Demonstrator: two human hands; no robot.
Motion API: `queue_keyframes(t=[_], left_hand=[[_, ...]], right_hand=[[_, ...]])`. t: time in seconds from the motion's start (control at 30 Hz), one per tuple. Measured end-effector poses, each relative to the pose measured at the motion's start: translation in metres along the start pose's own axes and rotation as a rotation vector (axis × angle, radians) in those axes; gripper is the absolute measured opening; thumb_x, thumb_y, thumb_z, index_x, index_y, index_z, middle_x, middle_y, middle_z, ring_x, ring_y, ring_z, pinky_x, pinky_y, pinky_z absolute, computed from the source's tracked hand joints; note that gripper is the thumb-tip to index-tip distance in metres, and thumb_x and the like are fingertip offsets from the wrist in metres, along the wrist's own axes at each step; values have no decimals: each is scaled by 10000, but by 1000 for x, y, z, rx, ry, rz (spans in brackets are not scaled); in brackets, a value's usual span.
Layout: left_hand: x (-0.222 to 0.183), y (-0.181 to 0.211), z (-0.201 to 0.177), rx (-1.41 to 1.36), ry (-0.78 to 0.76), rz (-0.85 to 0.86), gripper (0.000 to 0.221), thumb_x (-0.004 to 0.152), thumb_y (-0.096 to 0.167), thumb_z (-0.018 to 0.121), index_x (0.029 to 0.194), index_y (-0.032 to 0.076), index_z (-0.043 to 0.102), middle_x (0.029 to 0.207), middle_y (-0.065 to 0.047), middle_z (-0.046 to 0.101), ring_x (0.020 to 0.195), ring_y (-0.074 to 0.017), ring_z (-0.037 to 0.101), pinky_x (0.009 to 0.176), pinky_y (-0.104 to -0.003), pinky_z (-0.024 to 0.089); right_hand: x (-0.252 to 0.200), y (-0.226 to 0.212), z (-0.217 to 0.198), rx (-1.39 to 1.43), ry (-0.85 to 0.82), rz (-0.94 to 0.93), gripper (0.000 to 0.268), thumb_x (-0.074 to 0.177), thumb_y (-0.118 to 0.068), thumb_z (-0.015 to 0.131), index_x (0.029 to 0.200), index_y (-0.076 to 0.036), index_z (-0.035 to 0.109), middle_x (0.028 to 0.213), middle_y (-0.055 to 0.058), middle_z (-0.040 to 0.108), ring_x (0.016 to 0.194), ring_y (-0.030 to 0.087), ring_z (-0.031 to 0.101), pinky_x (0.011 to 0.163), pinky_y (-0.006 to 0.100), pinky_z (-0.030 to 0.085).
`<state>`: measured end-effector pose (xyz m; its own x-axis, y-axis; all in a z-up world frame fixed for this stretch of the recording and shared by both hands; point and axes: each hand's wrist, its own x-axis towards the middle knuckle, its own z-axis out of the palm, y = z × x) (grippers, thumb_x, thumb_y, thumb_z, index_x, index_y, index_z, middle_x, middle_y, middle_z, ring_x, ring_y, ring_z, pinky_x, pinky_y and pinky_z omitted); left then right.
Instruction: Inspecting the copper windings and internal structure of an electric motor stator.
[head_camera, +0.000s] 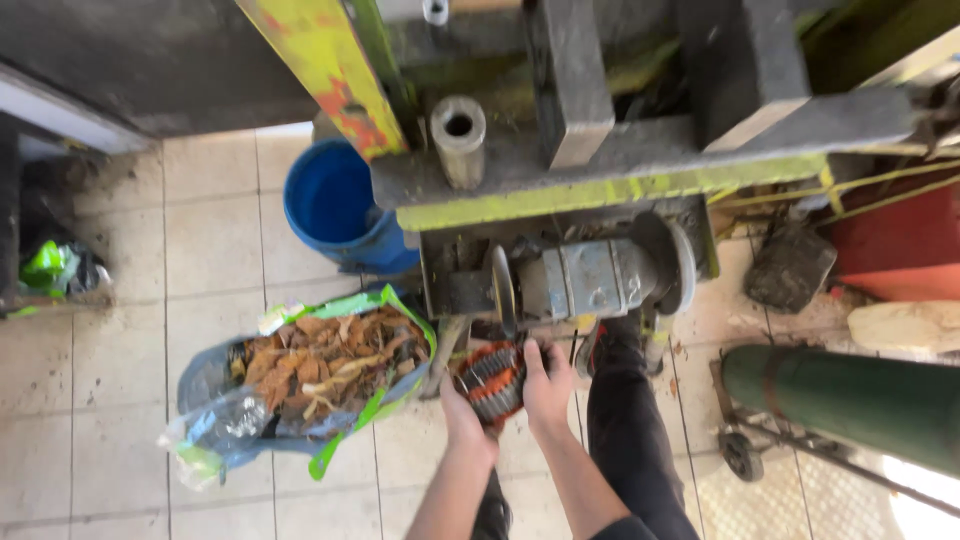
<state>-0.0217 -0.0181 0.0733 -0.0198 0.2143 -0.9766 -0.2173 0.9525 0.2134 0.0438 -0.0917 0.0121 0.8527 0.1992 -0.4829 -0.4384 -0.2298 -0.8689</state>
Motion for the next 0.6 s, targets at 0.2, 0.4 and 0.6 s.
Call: queue_keyframes(t=[0.2, 0.4, 0.6], left_hand=[[-31, -16, -8, 49, 5, 84, 572, 1045, 492, 435, 1230, -14, 626, 1034, -196, 682, 793, -293, 654, 584, -385, 502], [-78, 3, -14, 187, -52, 91, 666, 1011, 501, 433, 1271, -79, 630, 1119, -305, 661, 944, -395, 673, 743, -480, 542], [-88, 26, -9, 495, -135, -24, 720, 903, 578, 552, 1301, -18, 624, 1059, -247, 721, 746, -310, 704, 578, -383, 574]], right_hand=[[11, -1, -18, 457, -23, 309, 108, 972, -79, 635, 1000, 25, 626, 940, 130, 629, 840, 200, 535, 772, 328, 450], [12, -10, -41, 627, -149, 460, 175, 937, -88, 609, 1077, 17, 599, 972, 153, 605, 832, 227, 552, 733, 358, 454], [15, -19, -42, 583, -191, 430, 310, 913, -107, 643, 1171, 32, 541, 934, 157, 605, 723, 206, 582, 635, 326, 498]])
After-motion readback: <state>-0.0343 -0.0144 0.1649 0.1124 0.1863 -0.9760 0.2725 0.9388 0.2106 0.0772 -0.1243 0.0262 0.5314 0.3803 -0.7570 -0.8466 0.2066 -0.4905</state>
